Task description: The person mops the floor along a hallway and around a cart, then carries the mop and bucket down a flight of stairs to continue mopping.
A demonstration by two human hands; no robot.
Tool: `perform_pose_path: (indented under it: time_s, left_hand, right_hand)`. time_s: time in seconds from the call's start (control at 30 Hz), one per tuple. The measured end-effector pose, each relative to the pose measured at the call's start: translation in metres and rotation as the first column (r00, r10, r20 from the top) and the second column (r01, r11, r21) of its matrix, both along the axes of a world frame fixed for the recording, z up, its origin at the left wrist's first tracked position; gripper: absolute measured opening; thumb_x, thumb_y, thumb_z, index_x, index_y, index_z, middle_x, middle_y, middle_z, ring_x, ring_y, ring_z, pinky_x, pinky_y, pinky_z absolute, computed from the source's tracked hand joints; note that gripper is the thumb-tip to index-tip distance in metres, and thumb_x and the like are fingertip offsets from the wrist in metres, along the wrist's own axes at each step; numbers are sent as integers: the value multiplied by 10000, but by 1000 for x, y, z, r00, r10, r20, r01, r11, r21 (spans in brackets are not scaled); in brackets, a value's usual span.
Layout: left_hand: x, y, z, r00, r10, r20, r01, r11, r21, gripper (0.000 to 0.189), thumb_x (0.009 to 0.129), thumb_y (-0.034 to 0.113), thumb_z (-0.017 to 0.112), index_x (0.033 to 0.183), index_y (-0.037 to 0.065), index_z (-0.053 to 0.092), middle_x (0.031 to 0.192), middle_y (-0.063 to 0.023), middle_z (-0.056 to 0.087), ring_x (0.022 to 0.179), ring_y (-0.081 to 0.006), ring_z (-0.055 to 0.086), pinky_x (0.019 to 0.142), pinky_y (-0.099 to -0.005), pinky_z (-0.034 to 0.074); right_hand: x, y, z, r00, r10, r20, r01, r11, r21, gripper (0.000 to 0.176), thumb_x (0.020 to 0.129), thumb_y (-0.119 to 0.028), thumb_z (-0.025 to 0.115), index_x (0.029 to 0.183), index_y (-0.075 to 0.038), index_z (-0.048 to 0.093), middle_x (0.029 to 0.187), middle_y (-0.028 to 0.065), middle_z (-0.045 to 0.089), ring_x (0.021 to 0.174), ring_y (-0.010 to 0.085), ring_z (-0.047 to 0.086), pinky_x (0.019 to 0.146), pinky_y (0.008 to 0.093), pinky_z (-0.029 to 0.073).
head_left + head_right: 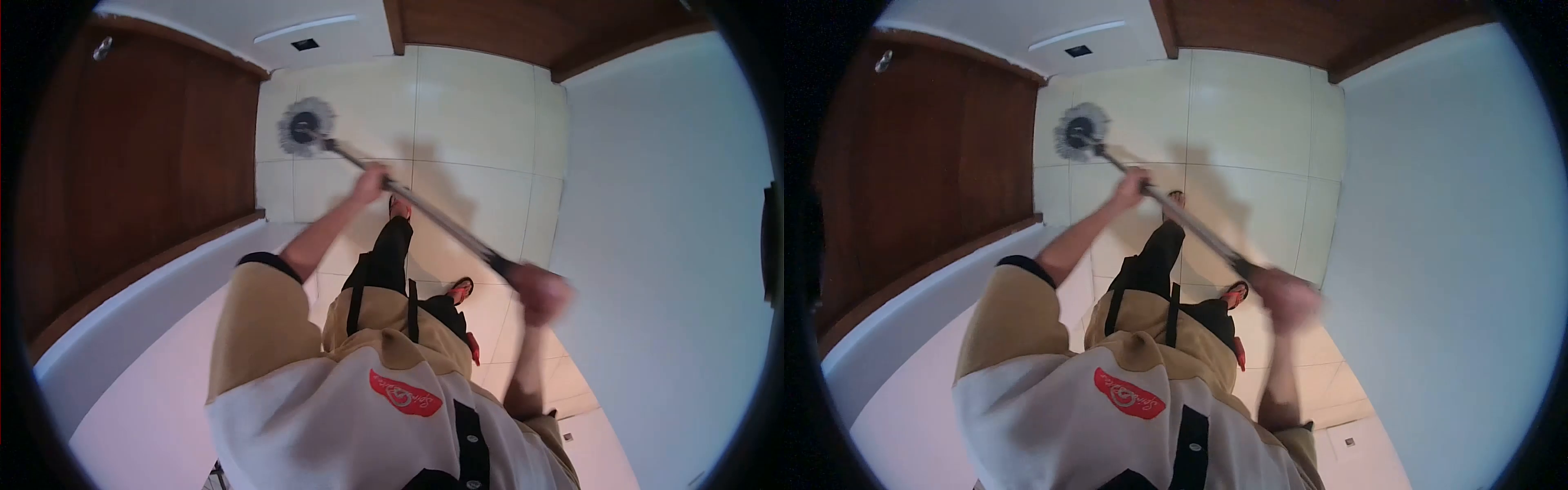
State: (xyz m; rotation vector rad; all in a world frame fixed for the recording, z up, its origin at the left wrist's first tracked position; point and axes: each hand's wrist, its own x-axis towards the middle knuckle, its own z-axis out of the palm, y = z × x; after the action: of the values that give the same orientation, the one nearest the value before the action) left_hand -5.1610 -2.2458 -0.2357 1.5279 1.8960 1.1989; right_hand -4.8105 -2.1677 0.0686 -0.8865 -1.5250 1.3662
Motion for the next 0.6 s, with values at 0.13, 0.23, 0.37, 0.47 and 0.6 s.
perform_pose_path:
  time_s: [0.13, 0.23, 0.37, 0.47, 0.6]
  left_hand:
    - [-68, -15, 40, 852, -150, -501, -187, 807, -560, 337, 585, 275, 710, 832, 95, 567, 938, -130, 527, 918, -270, 512, 739, -382, 431]
    - [19, 16, 20, 934, -224, -277, 88, 899, -430, 306, 581, 265, 690, 786, 69, 575, 932, -159, 516, 928, -300, 485, 725, -403, 426]
    - [327, 82, 42, 915, -357, -189, 282, 899, -334, 266, 519, 118, 619, 777, 92, 562, 850, -125, 508, 840, -301, 482, 687, -471, 364]
    - [463, 141, 156, 724, -689, 43, 689, 718, -98, 157, 530, 102, 597, 677, 70, 553, 752, -125, 514, 820, -311, 490, 661, -463, 366]
    - [514, 202, 200, 663, -733, 154, 748, 656, -98, 159, 620, 121, 615, 779, 116, 607, 839, -92, 577, 914, -262, 496, 732, -424, 417]
  right_hand:
    - [-103, -38, -10, 974, 167, -153, -182, 979, -91, 293, 771, -111, 522, 501, -26, 449, 464, 48, 442, 426, 144, 407, 500, 297, 408]
    - [39, -44, -28, 954, -205, 218, 216, 976, -31, 255, 786, -152, 505, 559, -37, 502, 525, 32, 482, 463, 134, 432, 494, 285, 403]
    - [243, -60, 129, 830, -532, 166, 525, 847, 90, 315, 784, -252, 446, 685, 33, 535, 562, 88, 498, 482, 158, 448, 478, 267, 398]
    - [278, -79, 235, 833, -548, 71, 505, 807, 306, 298, 785, -165, 377, 504, -72, 352, 421, 13, 285, 427, 121, 338, 525, 314, 348]
    - [249, -51, 249, 616, -788, -15, 730, 564, 387, 349, 810, -153, 339, 477, -150, 235, 406, -13, 197, 415, 109, 259, 585, 315, 314]
